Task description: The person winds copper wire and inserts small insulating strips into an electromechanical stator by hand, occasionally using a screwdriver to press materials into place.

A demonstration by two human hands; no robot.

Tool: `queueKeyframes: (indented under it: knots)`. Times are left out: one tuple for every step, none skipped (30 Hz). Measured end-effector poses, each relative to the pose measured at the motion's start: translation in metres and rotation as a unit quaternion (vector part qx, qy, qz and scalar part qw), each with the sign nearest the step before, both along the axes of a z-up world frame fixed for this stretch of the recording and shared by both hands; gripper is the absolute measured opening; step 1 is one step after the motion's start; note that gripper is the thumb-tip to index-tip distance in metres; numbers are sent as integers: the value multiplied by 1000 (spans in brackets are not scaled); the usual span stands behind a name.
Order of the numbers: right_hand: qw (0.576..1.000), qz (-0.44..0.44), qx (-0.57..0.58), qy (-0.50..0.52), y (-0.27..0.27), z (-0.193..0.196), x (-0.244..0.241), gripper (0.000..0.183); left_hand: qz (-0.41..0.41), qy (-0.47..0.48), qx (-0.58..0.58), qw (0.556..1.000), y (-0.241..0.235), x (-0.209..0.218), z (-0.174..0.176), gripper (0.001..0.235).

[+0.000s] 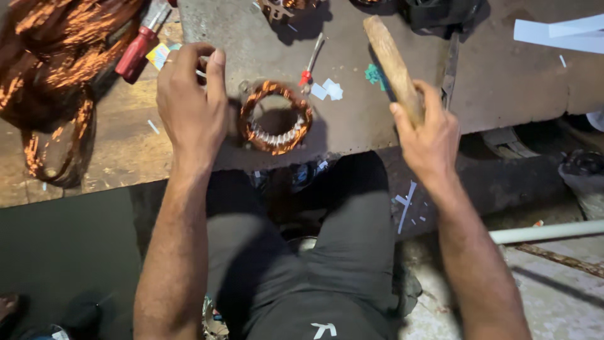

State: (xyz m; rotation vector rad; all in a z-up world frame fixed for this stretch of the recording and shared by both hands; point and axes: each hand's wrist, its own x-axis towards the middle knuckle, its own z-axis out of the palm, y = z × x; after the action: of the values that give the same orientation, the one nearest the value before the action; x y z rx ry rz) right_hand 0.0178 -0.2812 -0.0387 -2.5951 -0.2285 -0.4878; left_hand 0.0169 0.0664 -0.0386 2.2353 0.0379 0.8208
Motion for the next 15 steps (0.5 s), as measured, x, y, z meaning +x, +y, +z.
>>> queueKeyframes:
  knots:
    - [1000,-5,-19,7,1,3,11,41,-11,-12,-14,1000,0,-6,4,13]
    - [999,7,-40,-17,0,5,20,40,-24,-24,-29,999,-2,-15,7,10]
    - [997,19,-61,-41,-1,7,28,39,-37,-35,-44,998,-4,-24,11,8]
    - [994,32,-82,-64,0,7,32,38,-86,-28,-21,996,-6,-34,14,11]
    - [987,32,-122,-97,1,9,34,40,-135,-22,2,991,-6,-45,19,16]
    - [978,33,-162,-129,2,12,35,42,-183,-15,24,983,-8,-51,21,20]
    - [965,34,-202,-161,5,16,35,44,-205,-1,47,978,-10,-52,23,31]
    - [969,67,-173,-165,13,19,32,39,-225,12,73,971,-11,-51,23,42]
    - [970,100,-143,-168,22,20,25,34,-246,25,99,964,-10,-51,22,53]
    - [970,131,-114,-169,32,22,18,30,-243,39,136,960,-10,-49,19,46]
    - [968,192,-68,-147,45,25,12,30,-241,53,173,953,-11,-46,15,39]
    - [960,251,-20,-126,59,27,6,29,-238,66,213,945,-9,-44,11,32]
    - [949,300,-8,-94,72,31,0,34,-235,51,218,946,-8,-46,9,31]
    - [936,346,1,-64,81,36,-3,39,-234,32,222,946,-8,-48,7,31]
    - [926,374,3,-55,89,42,-5,42,-233,13,226,946,-9,-49,7,30]
